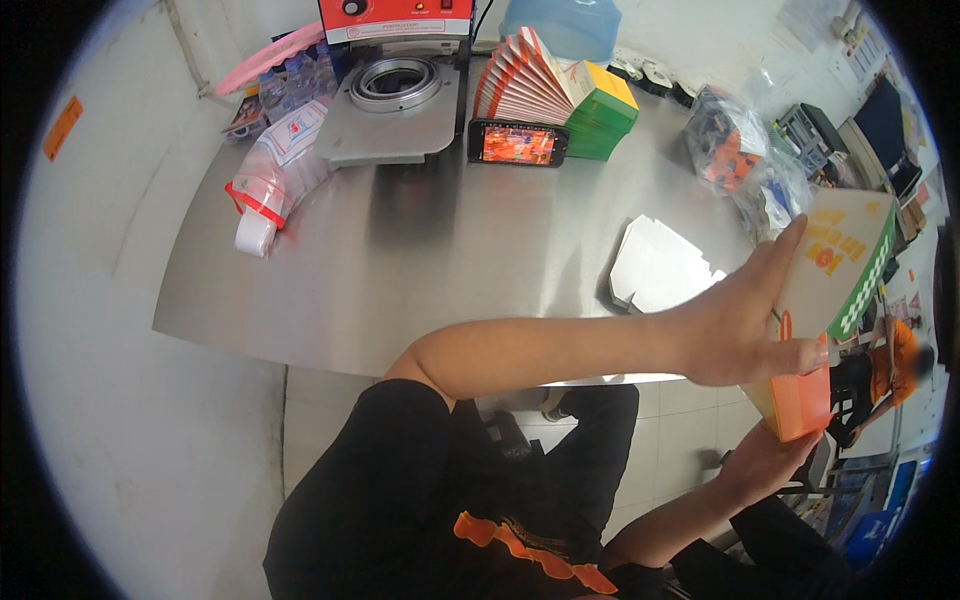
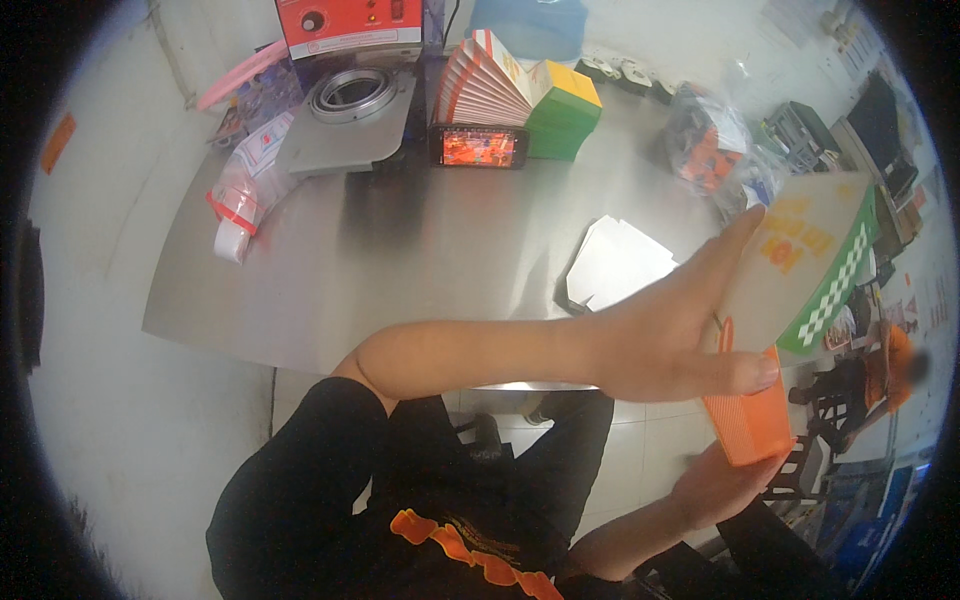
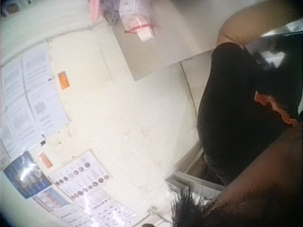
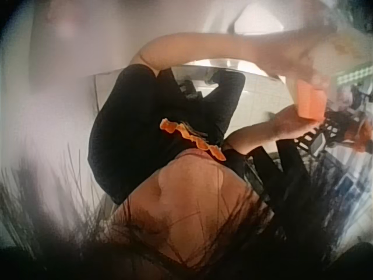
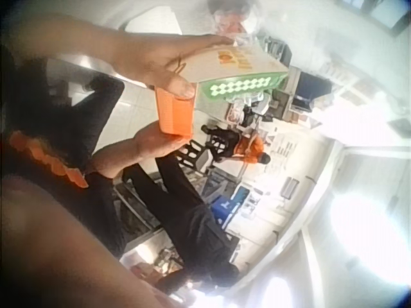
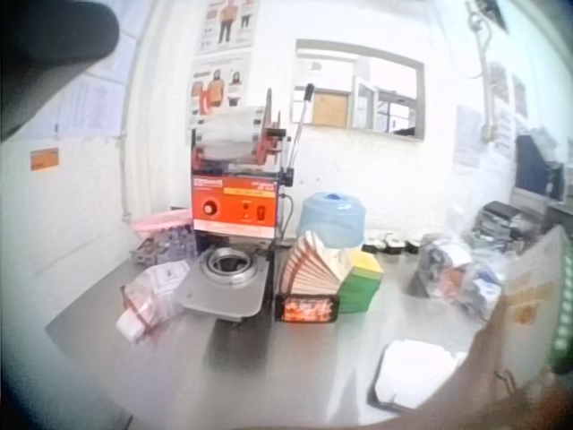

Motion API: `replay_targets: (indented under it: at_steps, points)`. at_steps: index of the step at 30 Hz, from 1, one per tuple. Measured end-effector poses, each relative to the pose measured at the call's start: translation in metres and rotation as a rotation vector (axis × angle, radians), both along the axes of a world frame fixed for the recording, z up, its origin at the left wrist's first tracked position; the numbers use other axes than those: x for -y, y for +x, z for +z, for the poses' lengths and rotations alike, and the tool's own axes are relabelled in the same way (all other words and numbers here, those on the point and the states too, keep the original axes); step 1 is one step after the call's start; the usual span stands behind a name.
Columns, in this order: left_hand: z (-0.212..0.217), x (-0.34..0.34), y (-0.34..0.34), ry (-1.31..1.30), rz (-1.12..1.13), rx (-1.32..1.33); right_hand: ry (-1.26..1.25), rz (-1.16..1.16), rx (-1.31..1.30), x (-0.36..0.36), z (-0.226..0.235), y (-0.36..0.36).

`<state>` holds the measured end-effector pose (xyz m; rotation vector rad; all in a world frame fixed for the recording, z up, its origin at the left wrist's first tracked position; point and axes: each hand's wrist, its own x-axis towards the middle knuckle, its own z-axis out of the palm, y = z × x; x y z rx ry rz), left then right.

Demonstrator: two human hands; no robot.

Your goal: The person folds flat cardboard pieces into small rectangular boxes by hand, aligning edges and tucking flaps to form the shape. They repeatedly pick up new flat pieces, fold them into boxes, and place the finished boxes into a stack on the table.

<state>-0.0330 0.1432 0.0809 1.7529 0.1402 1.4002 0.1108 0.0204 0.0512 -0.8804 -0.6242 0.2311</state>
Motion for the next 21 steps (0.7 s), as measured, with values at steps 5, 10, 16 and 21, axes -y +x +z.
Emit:
replay_targets:
  at_steps: [5, 10, 16, 21]
  points:
    - [0.01, 0.022, -0.013, 0.356, 0.404, -0.119, 0.187, -0.078, 0.115, -0.002, 0.002, -0.001]
    - [0.004, 0.033, -0.007, 0.501, 0.012, -0.36, -0.023, -0.034, 0.503, 0.0, 0.006, 0.002]
    - [0.004, 0.026, -0.002, 0.144, 0.18, 0.006, -0.095, -0.605, 0.961, -0.014, 0.002, -0.024]
    - [0.01, 0.029, -0.008, 0.058, 0.026, 0.078, -0.097, -0.246, 0.836, -0.026, -0.011, -0.037]
